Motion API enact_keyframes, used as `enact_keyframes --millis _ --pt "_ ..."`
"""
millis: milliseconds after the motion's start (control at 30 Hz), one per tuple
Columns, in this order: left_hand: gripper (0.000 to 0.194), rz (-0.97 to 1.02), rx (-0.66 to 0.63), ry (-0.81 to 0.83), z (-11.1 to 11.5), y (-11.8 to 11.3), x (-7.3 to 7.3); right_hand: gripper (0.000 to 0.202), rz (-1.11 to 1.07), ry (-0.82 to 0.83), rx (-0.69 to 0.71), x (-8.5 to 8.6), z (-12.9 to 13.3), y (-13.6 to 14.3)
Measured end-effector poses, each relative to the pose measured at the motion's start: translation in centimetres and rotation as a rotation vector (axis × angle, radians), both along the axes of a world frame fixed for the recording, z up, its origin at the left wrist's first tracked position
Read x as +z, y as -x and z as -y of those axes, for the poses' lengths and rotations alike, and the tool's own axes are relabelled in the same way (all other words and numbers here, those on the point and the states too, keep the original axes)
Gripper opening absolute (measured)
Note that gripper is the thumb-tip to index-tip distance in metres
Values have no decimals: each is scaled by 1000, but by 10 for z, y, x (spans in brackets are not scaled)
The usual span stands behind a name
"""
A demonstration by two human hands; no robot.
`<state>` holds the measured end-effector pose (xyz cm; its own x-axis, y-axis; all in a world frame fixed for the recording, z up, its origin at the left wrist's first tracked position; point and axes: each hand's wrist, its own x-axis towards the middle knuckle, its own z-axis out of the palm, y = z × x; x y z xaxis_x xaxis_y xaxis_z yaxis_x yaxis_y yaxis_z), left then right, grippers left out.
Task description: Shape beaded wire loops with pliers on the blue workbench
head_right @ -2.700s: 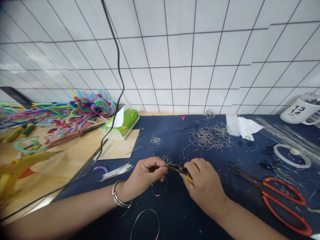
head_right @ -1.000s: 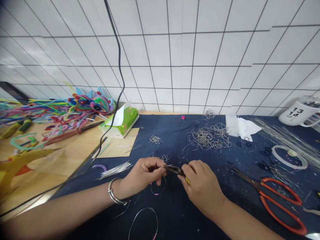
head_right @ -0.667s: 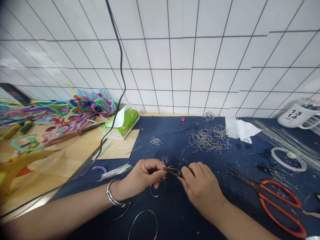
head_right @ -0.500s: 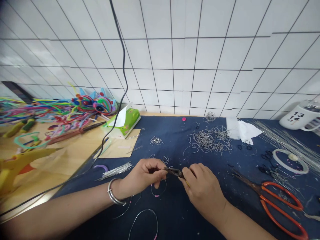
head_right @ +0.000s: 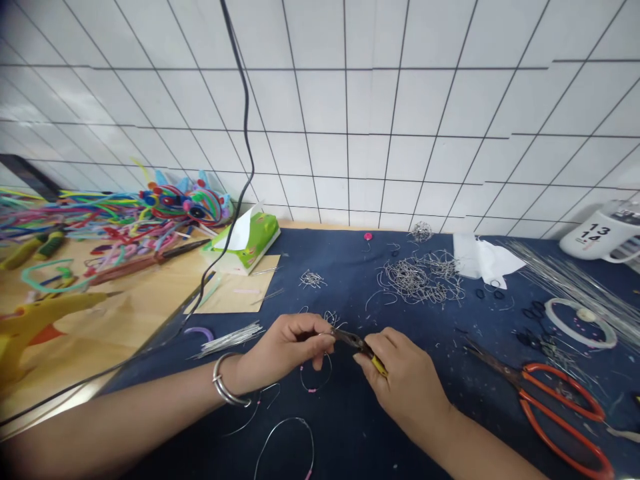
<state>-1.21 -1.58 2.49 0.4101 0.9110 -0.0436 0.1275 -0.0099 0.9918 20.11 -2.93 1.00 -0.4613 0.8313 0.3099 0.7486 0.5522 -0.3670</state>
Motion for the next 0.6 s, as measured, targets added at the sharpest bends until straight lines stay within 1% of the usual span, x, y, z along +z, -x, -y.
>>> enact_keyframes --millis 67,167,400,500,600 --pt "18 0 0 0 -1 0 -2 15 -23 53 -20 1 -1 0" --pt "19 14 -14 3 -1 1 -4 13 -45 79 -26 3 -1 0" --pt "18 100 -30 1 -2 2 -6 13 -48 49 -27 2 0 0" --pt "17 95 -19 -2 -2 1 -6 13 -48 30 -18 1 0 1" --pt "17 83 -9 3 -1 1 -6 11 -50 48 -13 1 1 1"
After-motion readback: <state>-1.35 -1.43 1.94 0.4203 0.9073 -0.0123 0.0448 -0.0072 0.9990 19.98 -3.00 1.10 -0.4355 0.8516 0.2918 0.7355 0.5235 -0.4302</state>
